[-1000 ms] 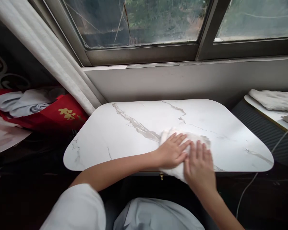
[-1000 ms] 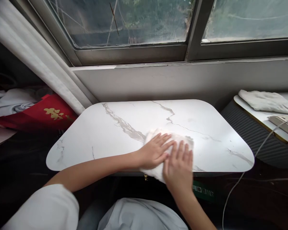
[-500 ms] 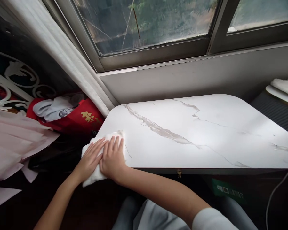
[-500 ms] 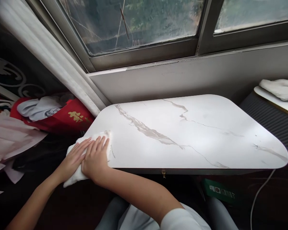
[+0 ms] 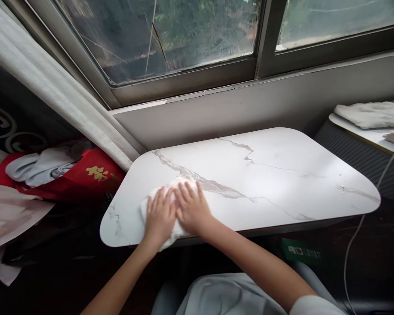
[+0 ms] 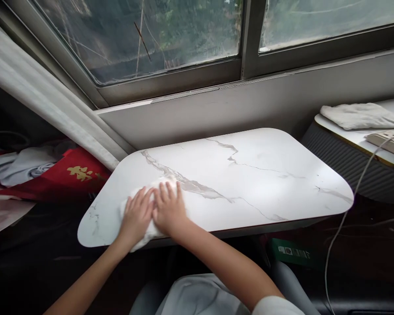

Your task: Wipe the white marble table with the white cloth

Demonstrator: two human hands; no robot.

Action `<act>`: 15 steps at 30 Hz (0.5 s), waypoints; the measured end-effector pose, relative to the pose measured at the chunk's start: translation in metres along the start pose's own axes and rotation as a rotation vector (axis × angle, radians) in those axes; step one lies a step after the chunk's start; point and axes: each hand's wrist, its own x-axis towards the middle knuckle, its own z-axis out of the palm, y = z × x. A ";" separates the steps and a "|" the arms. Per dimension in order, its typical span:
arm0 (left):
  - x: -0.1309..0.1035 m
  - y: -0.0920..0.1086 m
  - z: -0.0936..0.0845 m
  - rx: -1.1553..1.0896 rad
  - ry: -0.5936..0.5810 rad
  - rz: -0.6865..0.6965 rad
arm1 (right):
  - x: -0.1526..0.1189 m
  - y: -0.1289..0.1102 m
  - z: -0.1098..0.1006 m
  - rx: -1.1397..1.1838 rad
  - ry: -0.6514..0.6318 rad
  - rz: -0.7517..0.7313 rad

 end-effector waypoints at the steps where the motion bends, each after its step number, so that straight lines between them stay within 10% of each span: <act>1: 0.010 0.026 0.002 -0.026 -0.046 0.034 | -0.012 0.019 -0.009 -0.046 0.009 0.047; 11: 0.103 0.298 0.048 -0.288 -0.238 0.558 | -0.149 0.214 -0.108 -0.434 -0.019 0.671; 15: 0.114 0.375 0.060 -0.330 -0.233 0.681 | -0.198 0.282 -0.131 -0.480 0.048 0.756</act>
